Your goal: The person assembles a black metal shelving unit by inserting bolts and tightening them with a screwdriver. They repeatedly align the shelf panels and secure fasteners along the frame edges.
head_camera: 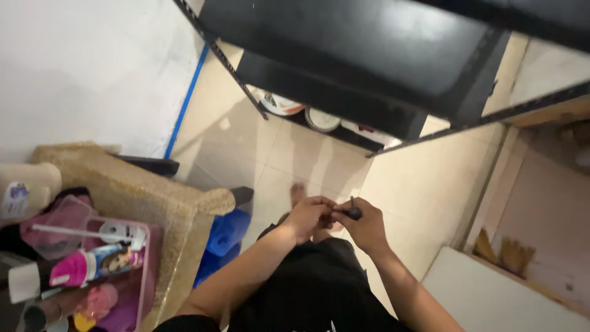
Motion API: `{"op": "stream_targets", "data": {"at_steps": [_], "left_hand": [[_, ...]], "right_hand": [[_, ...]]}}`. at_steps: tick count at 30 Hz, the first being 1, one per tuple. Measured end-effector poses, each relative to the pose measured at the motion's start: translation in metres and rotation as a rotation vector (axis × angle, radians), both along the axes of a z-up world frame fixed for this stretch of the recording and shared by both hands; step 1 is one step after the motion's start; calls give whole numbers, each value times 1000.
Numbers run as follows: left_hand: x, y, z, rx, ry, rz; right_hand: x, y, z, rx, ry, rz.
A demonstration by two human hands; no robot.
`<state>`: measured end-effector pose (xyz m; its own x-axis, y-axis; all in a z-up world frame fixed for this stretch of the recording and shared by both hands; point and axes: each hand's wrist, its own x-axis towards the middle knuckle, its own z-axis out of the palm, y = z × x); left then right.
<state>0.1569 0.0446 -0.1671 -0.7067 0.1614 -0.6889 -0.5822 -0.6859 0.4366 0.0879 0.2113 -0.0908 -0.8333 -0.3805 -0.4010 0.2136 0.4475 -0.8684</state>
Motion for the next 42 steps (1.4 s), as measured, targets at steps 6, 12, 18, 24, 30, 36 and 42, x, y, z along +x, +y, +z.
{"op": "stream_targets", "data": {"at_steps": [6,12,18,24,30,36,42], "left_hand": [[60,17,29,-10,-36,-19],[153,28,48,81,158,-177],[278,63,55,-7,199,-286],[397,92,54,-251,221,-445],[511,125,30,-142,275,-394],[664,187,22,-112,282,-361],[801,210,30,-192,219,-291]], "right_hand": [[75,2,33,-31,50,-69],[191,31,23,-59,-152,-370],[342,61,11,-416,-380,-661],[464,86,37,-296,-325,-580],[581,125,45,-311,-241,-466],[719,195,29,-353,-284,-403],[842,237,19,-425,-323,-438]]}}
